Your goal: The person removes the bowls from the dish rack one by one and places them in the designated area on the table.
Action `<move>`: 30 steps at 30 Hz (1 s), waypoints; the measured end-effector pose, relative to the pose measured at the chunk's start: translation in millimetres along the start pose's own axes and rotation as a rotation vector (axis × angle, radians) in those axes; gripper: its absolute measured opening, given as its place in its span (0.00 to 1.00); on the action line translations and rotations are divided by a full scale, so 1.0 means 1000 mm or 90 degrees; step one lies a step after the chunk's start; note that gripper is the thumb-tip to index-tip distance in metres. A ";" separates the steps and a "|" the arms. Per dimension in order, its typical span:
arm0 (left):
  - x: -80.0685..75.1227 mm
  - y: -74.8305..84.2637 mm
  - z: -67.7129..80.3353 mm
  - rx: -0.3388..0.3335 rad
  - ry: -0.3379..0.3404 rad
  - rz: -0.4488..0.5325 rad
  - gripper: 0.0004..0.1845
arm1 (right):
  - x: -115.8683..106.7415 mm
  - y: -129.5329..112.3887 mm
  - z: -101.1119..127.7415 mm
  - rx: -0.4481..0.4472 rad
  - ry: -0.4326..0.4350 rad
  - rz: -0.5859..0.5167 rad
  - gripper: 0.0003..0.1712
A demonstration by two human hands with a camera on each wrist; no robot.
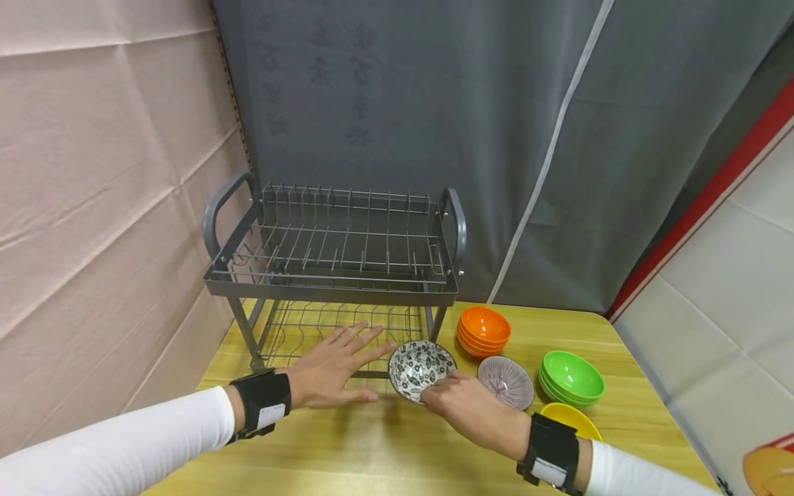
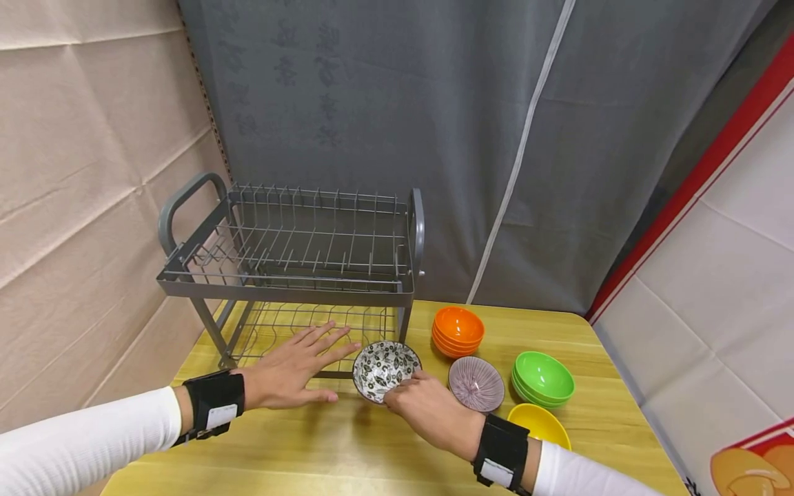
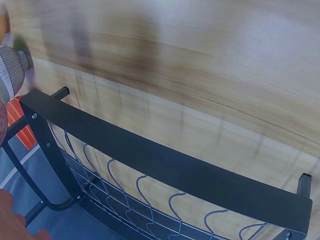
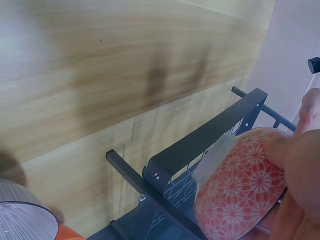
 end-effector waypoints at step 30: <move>-0.002 0.018 -0.018 0.029 -0.006 -0.006 0.46 | -0.017 0.005 0.025 0.000 0.048 0.007 0.09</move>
Point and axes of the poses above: each hand's wrist, its own z-axis away from the middle knuckle, its own x-axis out of the palm, y = z × x, the point moved 8 cm from there along -z, towards the middle knuckle, and after that the axes turned 12 degrees about -z, right-handed, at the moved point
